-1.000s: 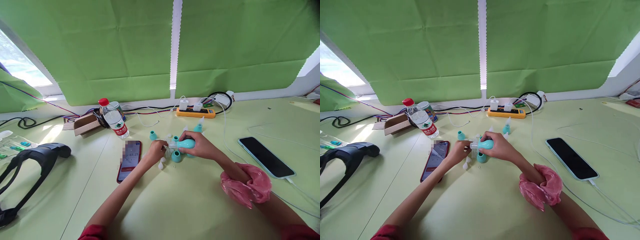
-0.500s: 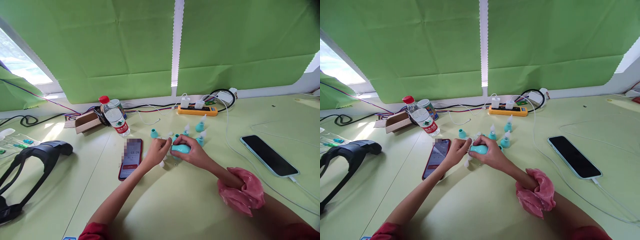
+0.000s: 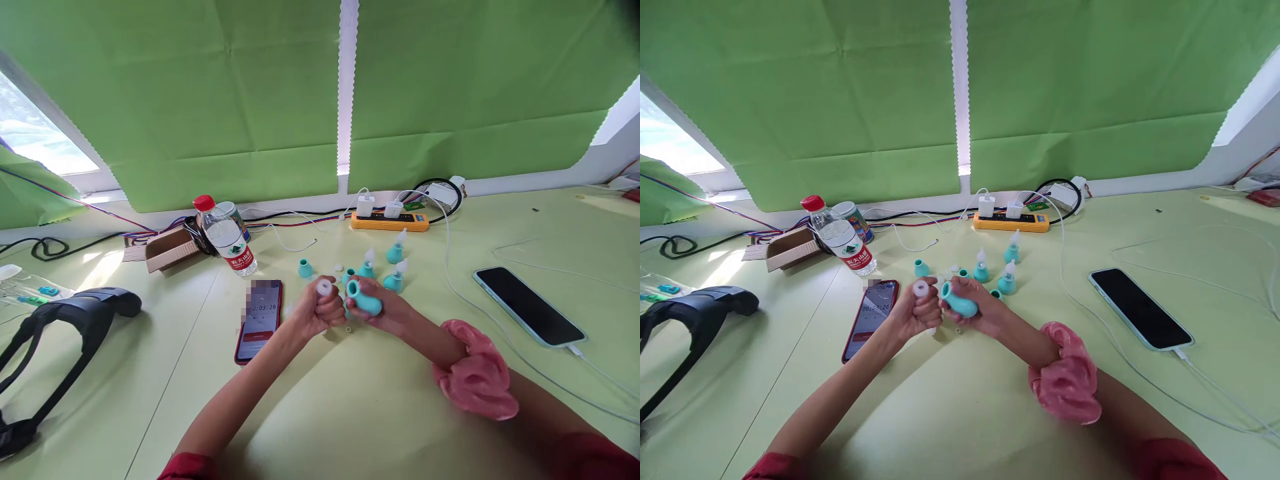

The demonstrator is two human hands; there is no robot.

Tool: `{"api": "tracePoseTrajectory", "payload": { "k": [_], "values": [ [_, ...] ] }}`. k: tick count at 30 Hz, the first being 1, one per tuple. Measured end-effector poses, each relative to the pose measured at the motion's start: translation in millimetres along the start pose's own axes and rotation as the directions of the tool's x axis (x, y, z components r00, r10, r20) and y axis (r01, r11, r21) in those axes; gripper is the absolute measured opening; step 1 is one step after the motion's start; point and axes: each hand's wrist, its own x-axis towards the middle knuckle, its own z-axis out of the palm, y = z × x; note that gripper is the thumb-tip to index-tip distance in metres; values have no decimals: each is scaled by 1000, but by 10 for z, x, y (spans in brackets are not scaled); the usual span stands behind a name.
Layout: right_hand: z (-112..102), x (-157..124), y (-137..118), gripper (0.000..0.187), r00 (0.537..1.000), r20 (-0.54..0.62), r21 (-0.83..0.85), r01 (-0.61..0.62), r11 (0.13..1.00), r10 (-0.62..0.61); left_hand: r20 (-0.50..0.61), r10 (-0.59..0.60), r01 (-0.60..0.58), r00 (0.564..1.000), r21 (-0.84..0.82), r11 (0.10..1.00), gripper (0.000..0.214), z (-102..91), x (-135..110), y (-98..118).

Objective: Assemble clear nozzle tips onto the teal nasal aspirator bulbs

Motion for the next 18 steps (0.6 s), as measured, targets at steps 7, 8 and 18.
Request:
{"api": "tracePoseTrajectory", "payload": {
  "k": [7,8,18],
  "values": [
    [-53,11,-179,23,994,-109,113,15,994,-2,-99,224,-163,969,421,892,45,-78,-17,104],
    [-60,11,-201,23,994,-112,104,19,994,-7,-102,280,-167,955,593,788,43,-90,-13,96],
    [-191,-54,-429,26,897,-181,-646,200,737,-402,65,109,-85,992,979,187,25,-323,175,-181]
  ]
}}
